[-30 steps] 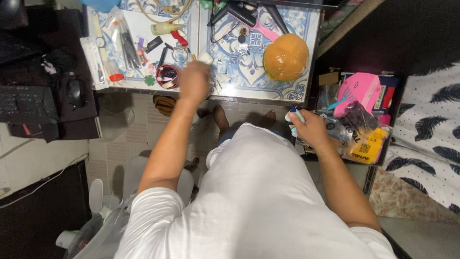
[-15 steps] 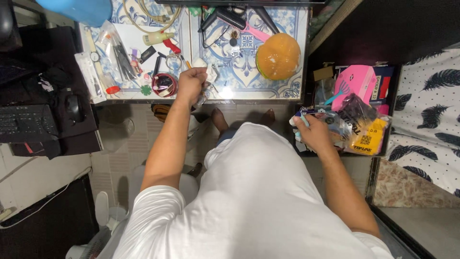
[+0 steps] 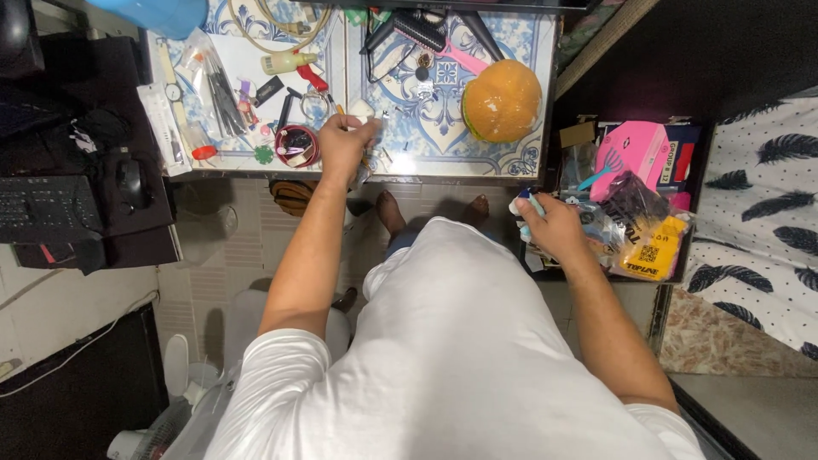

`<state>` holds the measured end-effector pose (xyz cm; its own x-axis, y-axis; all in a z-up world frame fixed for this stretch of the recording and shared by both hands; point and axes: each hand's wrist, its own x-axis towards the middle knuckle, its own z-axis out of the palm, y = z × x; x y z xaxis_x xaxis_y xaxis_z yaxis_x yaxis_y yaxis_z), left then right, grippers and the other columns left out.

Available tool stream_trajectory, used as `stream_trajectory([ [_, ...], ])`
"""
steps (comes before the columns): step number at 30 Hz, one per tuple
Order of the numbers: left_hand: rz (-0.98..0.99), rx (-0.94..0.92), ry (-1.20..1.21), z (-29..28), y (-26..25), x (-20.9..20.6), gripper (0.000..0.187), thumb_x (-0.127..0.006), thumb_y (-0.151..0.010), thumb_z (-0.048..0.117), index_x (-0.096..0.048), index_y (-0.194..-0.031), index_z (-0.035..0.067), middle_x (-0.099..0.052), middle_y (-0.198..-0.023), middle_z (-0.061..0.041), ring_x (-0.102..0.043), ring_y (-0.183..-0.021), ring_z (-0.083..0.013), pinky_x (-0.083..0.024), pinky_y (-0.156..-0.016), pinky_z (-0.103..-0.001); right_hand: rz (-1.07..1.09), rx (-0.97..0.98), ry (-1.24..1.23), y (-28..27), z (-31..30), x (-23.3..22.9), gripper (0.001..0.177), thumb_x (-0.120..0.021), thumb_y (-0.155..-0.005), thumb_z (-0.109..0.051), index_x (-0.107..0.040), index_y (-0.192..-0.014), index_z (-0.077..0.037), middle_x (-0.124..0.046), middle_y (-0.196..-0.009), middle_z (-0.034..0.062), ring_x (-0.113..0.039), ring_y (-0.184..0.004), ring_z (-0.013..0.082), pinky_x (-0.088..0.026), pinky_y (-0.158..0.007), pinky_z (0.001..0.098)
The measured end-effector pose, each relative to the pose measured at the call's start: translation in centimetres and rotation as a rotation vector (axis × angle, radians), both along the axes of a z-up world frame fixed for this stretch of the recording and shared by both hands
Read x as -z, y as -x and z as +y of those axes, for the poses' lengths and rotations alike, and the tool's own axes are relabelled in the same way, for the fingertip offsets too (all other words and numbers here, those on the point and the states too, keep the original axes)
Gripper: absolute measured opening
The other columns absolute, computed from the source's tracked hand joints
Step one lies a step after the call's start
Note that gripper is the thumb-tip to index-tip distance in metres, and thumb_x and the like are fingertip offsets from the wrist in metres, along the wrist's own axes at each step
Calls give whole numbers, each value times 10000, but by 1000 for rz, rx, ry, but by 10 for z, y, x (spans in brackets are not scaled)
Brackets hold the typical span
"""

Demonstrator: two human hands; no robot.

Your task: Cleaning a large hamburger-shaped toy and organizing various small items on a desk.

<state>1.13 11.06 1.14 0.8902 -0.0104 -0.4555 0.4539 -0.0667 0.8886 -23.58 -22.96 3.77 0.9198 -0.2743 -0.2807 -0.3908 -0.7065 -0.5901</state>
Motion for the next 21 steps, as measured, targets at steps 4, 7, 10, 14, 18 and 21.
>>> stream_trajectory([
  [4,-27,-13,9,-10,1,2,164,-679,-907,-75,-537,-887,4,-673,-862,-150,-717,-687,-179,-559,-572,-259,132,65,-36,1,5,-20,618,-621,-970,-575,-712,-1182,-2,-731,-948,262,-715,-933,410,-550,-837,469],
  [7,2,-30,64,-13,1,14,141,-537,-908,-94,-531,-908,48,-666,-909,-142,-761,-711,-176,-582,-558,-254,217,121,-84,4,4,-27,615,-611,-966,-580,-710,-1176,-10,-736,-939,252,-729,-920,395,-555,-829,468],
  [10,-4,-17,66,-11,2,35,156,-458,-923,-99,-584,-913,-7,-688,-951,-158,-723,-677,-184,-553,-516,-266,220,110,-66,10,-3,-20,623,-594,-975,-581,-723,-1204,-17,-739,-993,260,-713,-969,417,-547,-848,481],
  [14,-67,71,-222,-10,2,67,225,-485,-970,-30,-709,-979,-42,-734,-987,-188,-730,-769,-250,-575,-650,-341,210,142,-57,16,-15,-7,734,-603,-959,-627,-669,-1296,22,-727,-1086,284,-709,-1050,411,-543,-903,467],
  [18,-416,329,-735,-25,5,38,295,-642,-863,65,-769,-1129,47,-656,-1212,-224,-701,-967,-366,-564,-837,-450,238,133,-24,19,-24,-2,773,-585,-970,-646,-651,-1319,41,-711,-1136,290,-685,-1077,427,-523,-918,485],
  [21,-492,368,-853,-52,4,6,439,-682,-784,119,-725,-1212,29,-568,-1294,-246,-647,-999,-409,-536,-795,-486,256,156,-53,17,-26,-6,778,-569,-948,-660,-650,-1314,22,-725,-1122,277,-711,-1058,405,-544,-928,474],
])
